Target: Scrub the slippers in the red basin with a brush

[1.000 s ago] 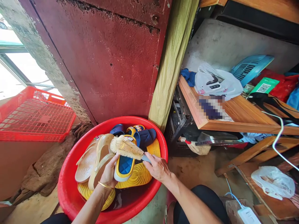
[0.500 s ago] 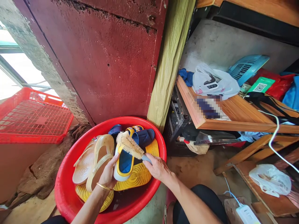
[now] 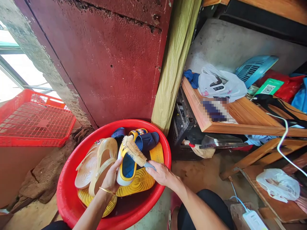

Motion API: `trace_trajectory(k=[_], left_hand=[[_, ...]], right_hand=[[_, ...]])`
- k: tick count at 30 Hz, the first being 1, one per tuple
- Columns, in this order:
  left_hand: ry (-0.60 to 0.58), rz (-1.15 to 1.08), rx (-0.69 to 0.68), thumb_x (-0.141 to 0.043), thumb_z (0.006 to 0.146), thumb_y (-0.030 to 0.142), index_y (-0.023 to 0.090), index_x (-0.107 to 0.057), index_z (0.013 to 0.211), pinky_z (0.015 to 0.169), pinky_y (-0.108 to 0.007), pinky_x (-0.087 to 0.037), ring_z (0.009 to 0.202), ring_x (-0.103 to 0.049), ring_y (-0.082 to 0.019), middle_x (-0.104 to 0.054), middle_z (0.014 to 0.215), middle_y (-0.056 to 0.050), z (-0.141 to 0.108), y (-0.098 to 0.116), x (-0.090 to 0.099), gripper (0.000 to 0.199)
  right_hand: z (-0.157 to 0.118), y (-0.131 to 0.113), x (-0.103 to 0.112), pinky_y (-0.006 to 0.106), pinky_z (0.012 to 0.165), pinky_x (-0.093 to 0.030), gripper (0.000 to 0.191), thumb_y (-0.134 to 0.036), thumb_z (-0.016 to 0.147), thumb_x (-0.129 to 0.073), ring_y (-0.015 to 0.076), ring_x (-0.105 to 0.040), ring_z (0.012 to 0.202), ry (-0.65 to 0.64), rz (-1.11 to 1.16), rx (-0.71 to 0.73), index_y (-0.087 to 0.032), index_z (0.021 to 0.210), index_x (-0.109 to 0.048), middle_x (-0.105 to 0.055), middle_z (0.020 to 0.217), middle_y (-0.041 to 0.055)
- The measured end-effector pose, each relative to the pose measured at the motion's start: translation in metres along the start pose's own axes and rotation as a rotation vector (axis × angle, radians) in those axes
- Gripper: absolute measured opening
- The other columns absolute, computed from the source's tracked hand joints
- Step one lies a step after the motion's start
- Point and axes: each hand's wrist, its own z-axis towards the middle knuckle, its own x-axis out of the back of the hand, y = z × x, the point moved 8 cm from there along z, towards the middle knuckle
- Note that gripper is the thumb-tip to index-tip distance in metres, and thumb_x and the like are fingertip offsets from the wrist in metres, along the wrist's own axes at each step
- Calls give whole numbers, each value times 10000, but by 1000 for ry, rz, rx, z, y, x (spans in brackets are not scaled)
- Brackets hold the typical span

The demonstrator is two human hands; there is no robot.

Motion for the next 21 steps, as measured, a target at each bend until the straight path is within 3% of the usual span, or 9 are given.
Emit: trace_trajectory(k=[21], left_hand=[[-46,-3,-20,-661,832,359,166,-692,1084,575,-299,-599,722,-751,-242,-761,743,-46,5,-3,-1,319]], right_hand=[[0,-2,2,258,696,-381,317,-391,1002,-430,209,-682,903,-39,-179,-50,-261,1249,-578,-733,1007,49]])
